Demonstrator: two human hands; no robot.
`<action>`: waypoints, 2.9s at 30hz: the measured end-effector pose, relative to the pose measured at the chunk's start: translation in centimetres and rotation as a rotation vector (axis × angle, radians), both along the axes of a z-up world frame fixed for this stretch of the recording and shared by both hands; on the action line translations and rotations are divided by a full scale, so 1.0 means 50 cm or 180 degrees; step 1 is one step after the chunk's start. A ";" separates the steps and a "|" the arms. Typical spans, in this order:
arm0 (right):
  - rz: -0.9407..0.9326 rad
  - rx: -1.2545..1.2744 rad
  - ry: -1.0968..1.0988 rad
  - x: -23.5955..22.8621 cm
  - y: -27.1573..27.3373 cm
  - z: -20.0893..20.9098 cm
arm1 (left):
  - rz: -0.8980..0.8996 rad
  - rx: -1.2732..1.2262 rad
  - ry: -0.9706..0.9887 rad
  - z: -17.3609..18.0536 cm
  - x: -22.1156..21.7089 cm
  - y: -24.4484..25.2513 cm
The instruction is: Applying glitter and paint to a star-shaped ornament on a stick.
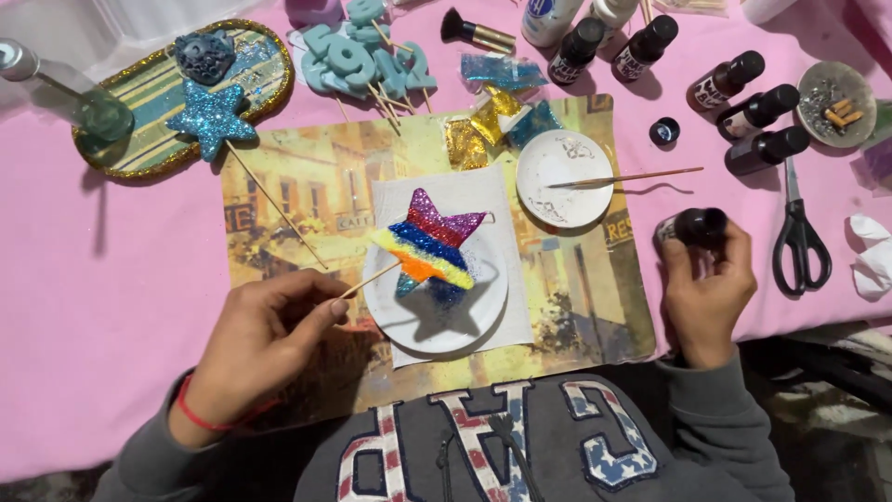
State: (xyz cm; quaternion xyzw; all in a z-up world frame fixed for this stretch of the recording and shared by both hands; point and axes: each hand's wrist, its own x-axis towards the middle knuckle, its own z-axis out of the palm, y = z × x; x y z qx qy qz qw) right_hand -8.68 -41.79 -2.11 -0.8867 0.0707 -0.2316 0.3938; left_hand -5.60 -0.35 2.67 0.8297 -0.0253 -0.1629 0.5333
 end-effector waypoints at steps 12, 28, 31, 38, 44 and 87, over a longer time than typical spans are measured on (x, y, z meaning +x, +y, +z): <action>-0.0036 -0.0160 0.0313 0.010 -0.037 0.019 | -0.0016 0.0296 -0.0287 -0.004 -0.011 -0.006; -0.1141 -0.2631 0.1042 -0.052 -0.277 -0.036 | 0.0049 0.0480 -0.0709 -0.003 -0.037 -0.002; -0.0878 -0.2633 0.1119 -0.042 -0.297 -0.031 | 0.0001 0.0542 -0.0681 0.001 -0.039 -0.005; -0.0920 -0.3070 0.1437 -0.071 -0.308 -0.004 | -0.0113 0.0531 -0.0540 0.015 -0.049 -0.004; -0.0569 -0.0918 0.1045 -0.215 -0.334 -0.004 | -0.0056 0.0698 -0.0809 0.036 -0.063 -0.006; 0.2518 -0.1276 -0.0669 -0.100 0.258 0.106 | -0.0306 0.0645 -0.0071 0.059 -0.079 -0.046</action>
